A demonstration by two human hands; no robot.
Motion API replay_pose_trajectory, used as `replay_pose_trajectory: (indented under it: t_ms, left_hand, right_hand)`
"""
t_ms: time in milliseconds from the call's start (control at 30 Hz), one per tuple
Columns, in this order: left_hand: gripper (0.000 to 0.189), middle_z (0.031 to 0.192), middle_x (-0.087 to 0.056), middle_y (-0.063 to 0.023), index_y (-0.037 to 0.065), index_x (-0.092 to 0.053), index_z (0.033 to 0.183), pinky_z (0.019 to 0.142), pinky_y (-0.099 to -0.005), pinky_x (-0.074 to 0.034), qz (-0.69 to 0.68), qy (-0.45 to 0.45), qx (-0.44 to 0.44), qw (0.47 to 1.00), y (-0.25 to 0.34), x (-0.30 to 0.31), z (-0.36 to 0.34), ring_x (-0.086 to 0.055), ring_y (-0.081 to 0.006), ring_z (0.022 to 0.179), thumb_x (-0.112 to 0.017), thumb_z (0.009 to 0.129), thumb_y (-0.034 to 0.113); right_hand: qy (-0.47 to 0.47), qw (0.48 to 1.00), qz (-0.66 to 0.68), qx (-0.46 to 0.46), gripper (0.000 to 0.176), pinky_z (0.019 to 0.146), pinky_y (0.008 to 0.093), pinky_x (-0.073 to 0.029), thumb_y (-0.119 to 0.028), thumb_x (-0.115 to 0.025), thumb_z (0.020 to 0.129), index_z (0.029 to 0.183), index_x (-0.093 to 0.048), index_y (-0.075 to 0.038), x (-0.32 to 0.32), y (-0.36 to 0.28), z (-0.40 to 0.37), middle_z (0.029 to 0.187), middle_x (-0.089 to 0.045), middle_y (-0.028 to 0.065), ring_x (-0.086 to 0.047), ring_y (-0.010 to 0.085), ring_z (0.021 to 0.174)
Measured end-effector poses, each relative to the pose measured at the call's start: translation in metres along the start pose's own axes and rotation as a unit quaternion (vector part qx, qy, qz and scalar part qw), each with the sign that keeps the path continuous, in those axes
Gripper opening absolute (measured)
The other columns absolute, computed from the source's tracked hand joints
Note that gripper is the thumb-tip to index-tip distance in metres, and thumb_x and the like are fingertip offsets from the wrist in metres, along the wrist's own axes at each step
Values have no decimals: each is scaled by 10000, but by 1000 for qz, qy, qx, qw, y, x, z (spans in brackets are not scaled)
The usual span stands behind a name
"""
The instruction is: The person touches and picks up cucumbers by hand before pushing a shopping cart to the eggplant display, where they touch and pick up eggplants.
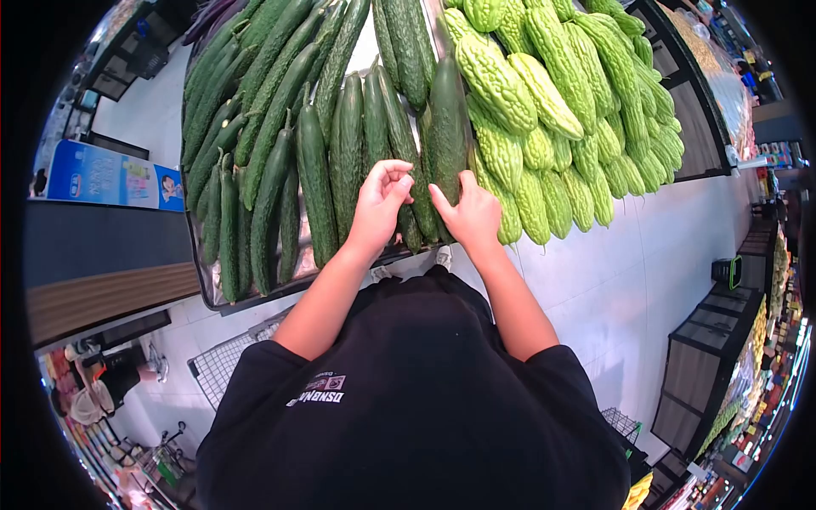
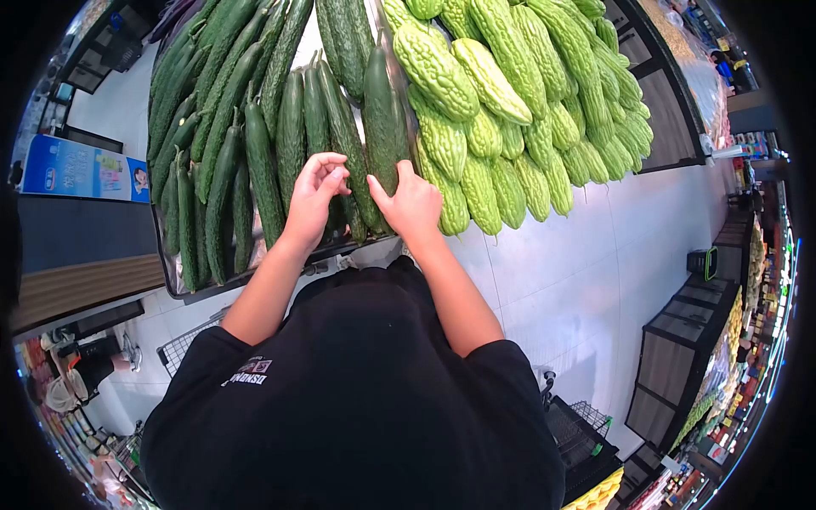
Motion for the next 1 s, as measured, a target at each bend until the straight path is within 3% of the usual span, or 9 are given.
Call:
replay_pose_trajectory:
  t_ms: [133,367,533,733,1000]
  left_hand:
    - [142,990,-597,-17,30,-609,1141,770,-262,-517,-5,9,20,1000,-10,0,0,-575,-86,881,-590,1020,102]
    - [139,961,-594,-18,45,-621,1129,800,-298,-519,1,20,22,1000,-13,3,-2,-561,-95,812,-586,1016,117]
    - [135,939,-622,-20,36,-627,1109,804,-280,-508,6,-25,41,999,-18,4,1,-564,-92,806,-588,1023,132]
    - [136,912,-634,-21,23,-637,1081,784,-245,-487,8,-55,59,997,-19,2,1,-570,-90,796,-581,1029,135]
    - [132,877,-632,-18,16,-638,1064,759,-244,-478,4,-73,71,995,-21,-4,3,-566,-90,782,-574,1031,126]
  right_hand:
    - [-28,999,-32,-32,567,603,490,-554,-577,-723,844,983,-635,-33,-12,-2,10,705,-690,215,-702,403,666]
    - [-46,997,-31,-53,559,623,503,-551,-567,-738,833,956,-636,-31,-10,-3,16,717,-689,224,-708,402,696]
    - [-89,994,-42,-55,539,643,520,-560,-540,-736,827,915,-608,-24,-4,-5,24,721,-693,233,-703,430,696]
    - [-66,996,-42,-32,526,647,515,-561,-528,-745,810,848,-615,-20,-2,-8,28,718,-687,243,-700,432,702]
    - [-49,997,-4,-57,526,650,516,-561,-526,-746,808,872,-619,-20,-5,-4,36,733,-692,241,-703,429,711]
Point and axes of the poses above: each hand's wrist, its own z-axis towards the middle knuckle, its own x-axis out of the back of the hand, y = z × x, the point moved 4 cm from there along z, towards the middle knuckle
